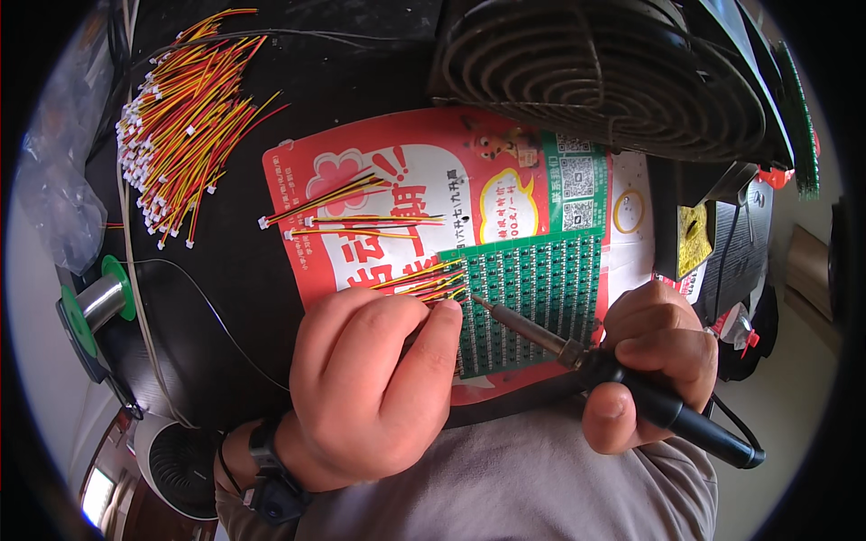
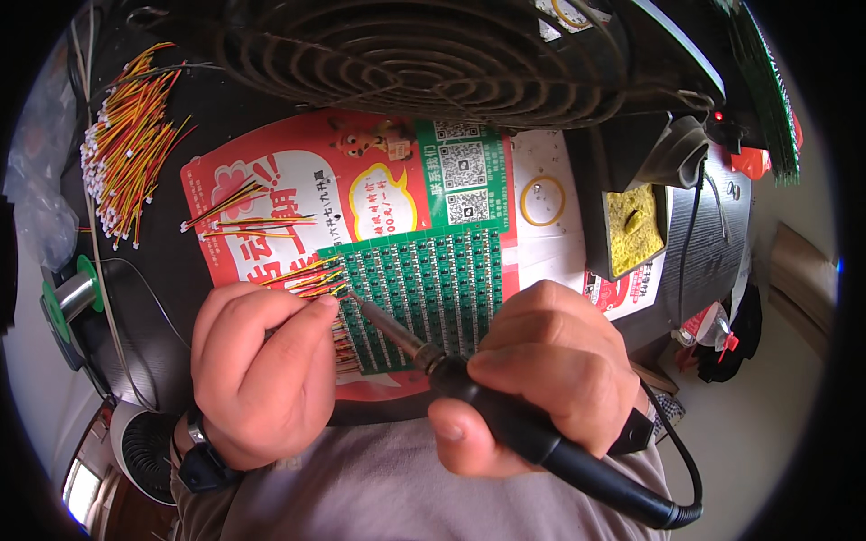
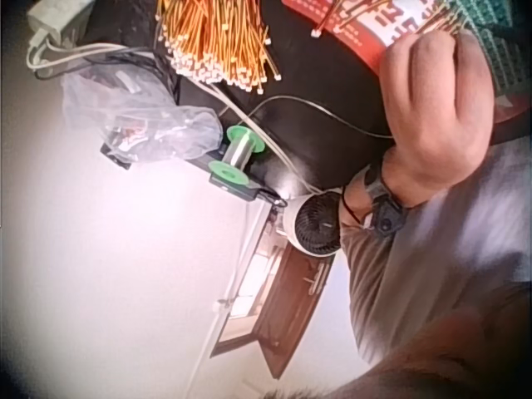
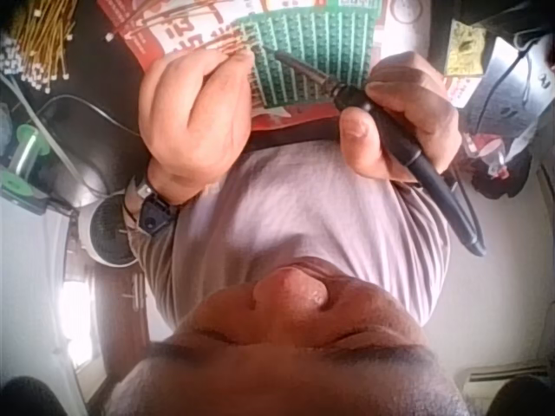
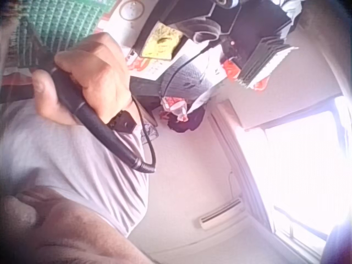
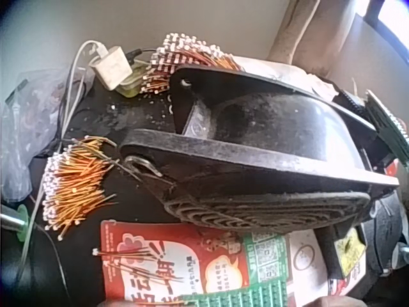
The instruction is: Soldering colored wires onto a green printed circuit board (PCB).
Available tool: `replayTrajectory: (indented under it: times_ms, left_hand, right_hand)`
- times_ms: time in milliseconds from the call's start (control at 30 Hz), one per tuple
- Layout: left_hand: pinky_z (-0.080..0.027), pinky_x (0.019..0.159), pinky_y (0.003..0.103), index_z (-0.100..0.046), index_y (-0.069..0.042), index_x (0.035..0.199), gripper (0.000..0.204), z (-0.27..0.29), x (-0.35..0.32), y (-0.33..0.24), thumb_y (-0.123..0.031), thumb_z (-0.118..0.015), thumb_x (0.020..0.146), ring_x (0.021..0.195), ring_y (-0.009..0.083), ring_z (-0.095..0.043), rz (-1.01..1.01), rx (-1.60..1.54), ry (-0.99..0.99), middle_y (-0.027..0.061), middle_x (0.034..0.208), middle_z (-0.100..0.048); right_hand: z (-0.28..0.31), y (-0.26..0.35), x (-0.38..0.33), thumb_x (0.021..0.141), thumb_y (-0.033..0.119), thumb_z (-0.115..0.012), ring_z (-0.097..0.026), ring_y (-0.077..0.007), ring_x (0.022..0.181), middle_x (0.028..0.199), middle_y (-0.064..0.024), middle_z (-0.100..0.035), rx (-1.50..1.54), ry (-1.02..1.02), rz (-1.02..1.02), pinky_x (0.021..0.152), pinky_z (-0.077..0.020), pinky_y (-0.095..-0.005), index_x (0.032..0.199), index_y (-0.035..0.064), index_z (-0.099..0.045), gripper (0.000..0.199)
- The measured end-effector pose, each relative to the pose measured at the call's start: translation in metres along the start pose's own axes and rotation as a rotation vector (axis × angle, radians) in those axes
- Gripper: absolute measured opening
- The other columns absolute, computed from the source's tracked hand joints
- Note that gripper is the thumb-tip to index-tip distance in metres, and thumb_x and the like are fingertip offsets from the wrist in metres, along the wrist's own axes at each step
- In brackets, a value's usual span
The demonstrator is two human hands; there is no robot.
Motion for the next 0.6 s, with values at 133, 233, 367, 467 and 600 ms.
replayTrajectory:
  times_ms: [133,233,367,467,600]
  left_hand:
    - [-0.047,0.059,0.036,-0.070,0.007,0.091,0.027,0.0024,0.0000,-0.0028,0.013,-0.071,0.065,0.068,0.0286,-0.058,0.013,-0.015,-0.020,0.0120,0.083,-0.060]
    - [-0.047,0.059,0.035,-0.071,0.006,0.091,0.028,0.0035,-0.0004,-0.0024,0.013,-0.071,0.064,0.068,0.0281,-0.057,0.000,0.029,-0.015,0.0116,0.083,-0.060]
    - [-0.046,0.059,0.035,-0.071,0.007,0.092,0.029,0.0012,-0.0023,-0.0008,0.013,-0.072,0.064,0.068,0.0278,-0.057,0.001,0.036,-0.006,0.0112,0.081,-0.060]
    - [-0.046,0.059,0.035,-0.071,0.007,0.092,0.029,0.0004,-0.0017,-0.0006,0.013,-0.072,0.064,0.068,0.0278,-0.057,-0.004,0.030,-0.014,0.0113,0.081,-0.061]
    - [-0.047,0.059,0.035,-0.071,0.007,0.093,0.029,0.0009,-0.0016,-0.0006,0.012,-0.072,0.064,0.069,0.0278,-0.057,-0.004,0.034,-0.006,0.0115,0.081,-0.061]
  right_hand:
    - [-0.0003,-0.0001,-0.0001,0.072,0.014,-0.080,-0.049,-0.0172,0.044,0.058,-0.0072,-0.054,0.003,-0.005,0.003,0.038,-0.0362,-0.0294,0.089,-0.0051,-0.054,0.037]
    - [0.0012,0.0024,-0.0029,0.080,0.023,-0.073,-0.046,-0.0148,0.052,0.063,-0.0075,-0.050,-0.041,0.060,-0.043,0.048,-0.0367,-0.0290,0.092,-0.0015,-0.051,0.035]
    - [0.0000,-0.0005,0.0018,0.071,0.013,-0.080,-0.050,-0.0176,0.043,0.058,-0.0073,-0.054,-0.011,0.032,0.006,0.038,-0.0365,-0.0294,0.089,-0.0049,-0.055,0.036]
    - [0.0015,0.0022,0.0012,0.071,0.012,-0.080,-0.049,-0.0176,0.043,0.057,-0.0074,-0.054,-0.020,0.024,-0.006,0.038,-0.0365,-0.0295,0.088,-0.0053,-0.055,0.036]
    - [0.0032,0.0031,-0.0004,0.078,0.022,-0.073,-0.047,-0.0150,0.053,0.064,-0.0075,-0.051,-0.057,0.103,-0.048,0.049,-0.0373,-0.0293,0.092,-0.0016,-0.052,0.035]
Point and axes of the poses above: each hand's wrist, its own x-axis towards the middle knuckle, its own z-axis out of the back of the hand, y = z × x, the point moved 1 cm from there along x, towards the middle knuckle
